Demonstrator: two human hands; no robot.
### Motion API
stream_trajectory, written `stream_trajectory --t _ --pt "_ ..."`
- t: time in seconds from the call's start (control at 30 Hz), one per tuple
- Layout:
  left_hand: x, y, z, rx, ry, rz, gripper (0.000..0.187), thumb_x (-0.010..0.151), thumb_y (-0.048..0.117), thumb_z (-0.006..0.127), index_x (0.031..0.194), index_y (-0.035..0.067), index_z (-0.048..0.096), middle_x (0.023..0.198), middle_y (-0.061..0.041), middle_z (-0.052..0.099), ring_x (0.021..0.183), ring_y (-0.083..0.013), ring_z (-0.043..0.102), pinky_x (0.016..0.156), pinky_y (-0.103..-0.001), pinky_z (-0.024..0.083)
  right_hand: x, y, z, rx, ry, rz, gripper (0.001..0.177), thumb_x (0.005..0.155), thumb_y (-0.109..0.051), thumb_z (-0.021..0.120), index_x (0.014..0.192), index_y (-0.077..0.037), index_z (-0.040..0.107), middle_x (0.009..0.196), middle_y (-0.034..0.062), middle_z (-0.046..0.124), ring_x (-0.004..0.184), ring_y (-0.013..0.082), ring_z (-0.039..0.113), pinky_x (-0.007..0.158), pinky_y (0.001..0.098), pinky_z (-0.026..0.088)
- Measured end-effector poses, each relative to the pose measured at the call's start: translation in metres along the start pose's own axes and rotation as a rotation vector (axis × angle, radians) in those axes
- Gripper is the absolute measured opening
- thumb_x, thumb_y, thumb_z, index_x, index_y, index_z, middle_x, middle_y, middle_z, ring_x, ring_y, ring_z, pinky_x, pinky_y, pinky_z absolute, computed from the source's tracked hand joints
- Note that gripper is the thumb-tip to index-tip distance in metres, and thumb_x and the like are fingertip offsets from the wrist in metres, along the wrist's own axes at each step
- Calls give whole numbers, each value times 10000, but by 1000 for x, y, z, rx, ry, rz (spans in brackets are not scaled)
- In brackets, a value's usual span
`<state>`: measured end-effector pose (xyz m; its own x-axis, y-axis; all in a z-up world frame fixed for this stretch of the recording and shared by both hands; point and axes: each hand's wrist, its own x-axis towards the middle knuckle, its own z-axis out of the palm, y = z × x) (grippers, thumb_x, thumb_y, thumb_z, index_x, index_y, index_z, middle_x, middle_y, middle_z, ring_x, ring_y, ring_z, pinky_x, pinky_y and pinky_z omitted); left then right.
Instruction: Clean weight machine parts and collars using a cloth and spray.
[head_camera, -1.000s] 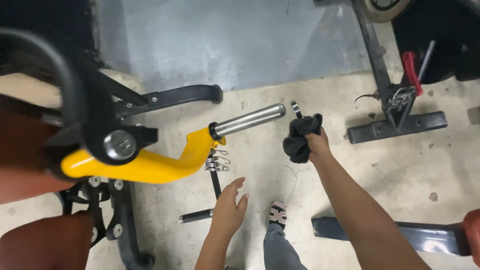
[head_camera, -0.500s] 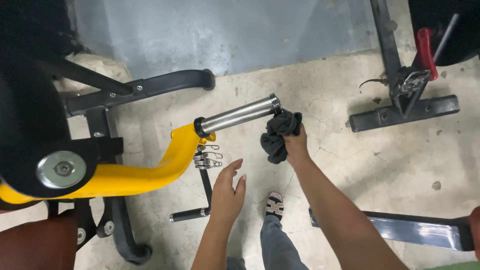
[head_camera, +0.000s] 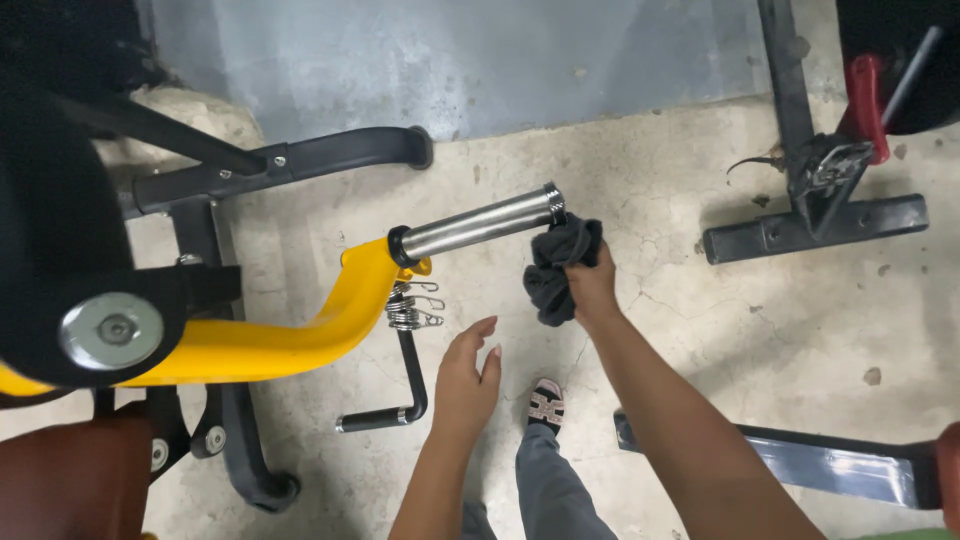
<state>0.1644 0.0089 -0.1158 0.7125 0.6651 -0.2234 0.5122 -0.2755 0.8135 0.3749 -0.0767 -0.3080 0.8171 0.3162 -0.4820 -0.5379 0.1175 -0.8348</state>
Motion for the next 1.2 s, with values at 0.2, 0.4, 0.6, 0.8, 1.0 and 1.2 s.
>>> stream_trajectory --t 0.2,0.4,0.6,0.8,1.0,1.2 --pt "1 19 -30 9 84 61 360 929 87 650 1289 77 649 1221 -138 710 1145 -302 673 976 -392 521 32 -20 -39 340 68 -3 667 699 115 582 1309 -149 534 1124 54 674 976 219 713 809 377 634" --pt "-3 43 -42 -89 190 138 386 956 117 655 1339 78 641 1289 -152 697 1220 -315 654 1036 -395 498 -76 -136 -20 -41 -207 -154 360 956 -99 752 1275 -13 607 1122 107 683 996 233 674 841 367 582" --pt "-17 101 -49 -482 221 173 745 941 106 742 1548 17 319 1397 -218 535 1282 -316 536 1072 -389 432 -196 -127 0 -91 -429 20 494 817 -134 771 1268 23 645 1149 89 729 1022 203 700 900 349 583" --pt "-55 83 -93 -774 296 -74 618 919 113 747 1389 10 360 1058 -94 588 920 -171 599 805 -304 535 -283 -172 84 -137 -694 177 515 836 -93 792 1305 39 626 1156 104 719 1026 205 690 898 348 567" --pt "-105 62 -168 -1023 511 -82 545 954 205 668 1350 53 326 1044 -123 665 903 -151 681 804 -285 580 -315 -196 148 -424 -1175 -16 645 753 -83 835 1343 -28 580 1187 54 706 1069 149 671 956 318 549" --pt "-172 21 -288 -954 668 -143 561 1032 474 514 1331 6 432 1061 -179 752 814 -186 630 675 -295 503 -361 -220 222 -639 -1075 -72 666 679 38 711 1337 -39 643 1169 82 764 1066 186 751 994 350 583"
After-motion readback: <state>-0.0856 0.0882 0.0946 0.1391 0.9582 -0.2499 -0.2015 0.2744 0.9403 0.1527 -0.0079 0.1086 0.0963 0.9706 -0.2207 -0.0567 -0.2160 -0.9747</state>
